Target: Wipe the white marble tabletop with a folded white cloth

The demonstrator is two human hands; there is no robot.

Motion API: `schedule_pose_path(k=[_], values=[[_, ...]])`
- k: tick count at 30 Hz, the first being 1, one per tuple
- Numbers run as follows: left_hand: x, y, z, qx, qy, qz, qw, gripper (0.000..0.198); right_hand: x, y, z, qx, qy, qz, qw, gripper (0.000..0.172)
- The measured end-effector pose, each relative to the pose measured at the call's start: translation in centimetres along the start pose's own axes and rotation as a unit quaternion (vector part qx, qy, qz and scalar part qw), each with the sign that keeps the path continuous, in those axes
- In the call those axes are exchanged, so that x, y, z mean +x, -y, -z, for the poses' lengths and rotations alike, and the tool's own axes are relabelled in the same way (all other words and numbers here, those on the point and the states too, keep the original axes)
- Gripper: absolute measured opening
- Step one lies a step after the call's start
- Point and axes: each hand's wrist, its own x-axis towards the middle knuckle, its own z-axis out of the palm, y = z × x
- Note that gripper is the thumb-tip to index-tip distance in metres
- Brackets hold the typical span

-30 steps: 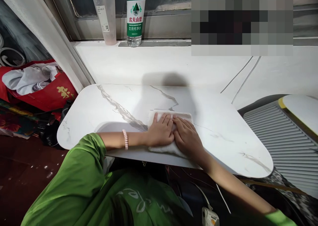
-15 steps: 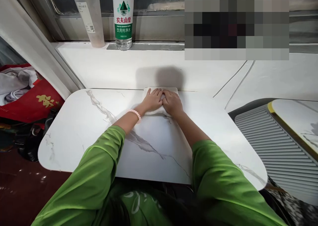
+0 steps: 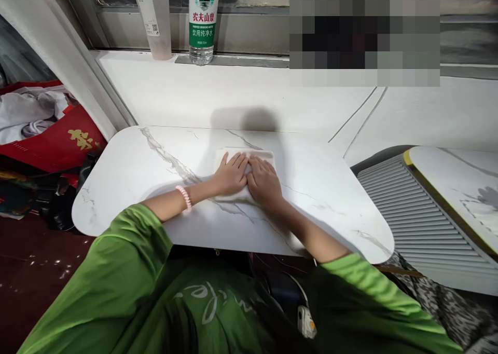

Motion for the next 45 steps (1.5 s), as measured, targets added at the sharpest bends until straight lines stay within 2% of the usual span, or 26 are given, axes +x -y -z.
schedule_pose_path(k=[4,6,8,10,12,15,25,30,34,39,42,45], values=[[-8.1,-3.4,0.6,0.023,-0.008,0.012,1.000,0.059,-6.5,4.1,2.1,-0.003,0.004,0.077,0.997,0.051],[-11.1,-4.6,0.8,0.029,-0.003,0.010,1.000,0.061,-8.7,5.6,2.9,0.003,0.007,0.111,0.994,0.051],[-12.7,-5.0,0.9,0.029,0.009,0.004,1.000,0.063,-9.8,6.6,3.3,0.008,0.014,0.124,0.992,0.051],[-13.0,-4.7,1.0,0.022,0.019,0.002,1.000,0.063,-9.7,7.0,3.3,0.013,0.019,0.119,0.993,0.051],[-12.2,-3.9,1.0,0.011,0.021,0.005,1.000,0.062,-8.7,7.0,2.9,0.018,0.019,0.107,0.994,0.051],[-9.8,-1.8,0.9,-0.008,0.004,0.015,1.000,0.061,-5.9,6.4,1.9,0.028,0.014,0.081,0.996,0.050],[2.6,8.5,0.8,-0.026,-0.037,0.035,0.998,0.053,8.7,2.6,-2.8,0.037,0.016,0.023,0.999,0.047],[6.5,11.1,0.5,-0.020,-0.058,0.042,0.997,0.048,13.1,0.7,-4.8,0.061,-0.017,0.018,0.998,0.047],[7.0,11.5,0.5,-0.017,-0.059,0.048,0.997,0.048,13.7,0.0,-5.4,0.067,-0.023,0.020,0.997,0.048],[6.2,10.8,0.7,-0.020,-0.053,0.060,0.997,0.048,12.8,0.4,-4.9,0.060,-0.012,0.016,0.998,0.049],[5.1,9.9,0.9,-0.015,-0.043,0.069,0.997,0.050,11.6,1.1,-4.2,0.058,-0.007,0.015,0.998,0.049],[2.9,8.5,1.2,-0.003,-0.032,0.065,0.997,0.052,9.2,2.3,-3.4,0.060,-0.004,0.018,0.998,0.049]])
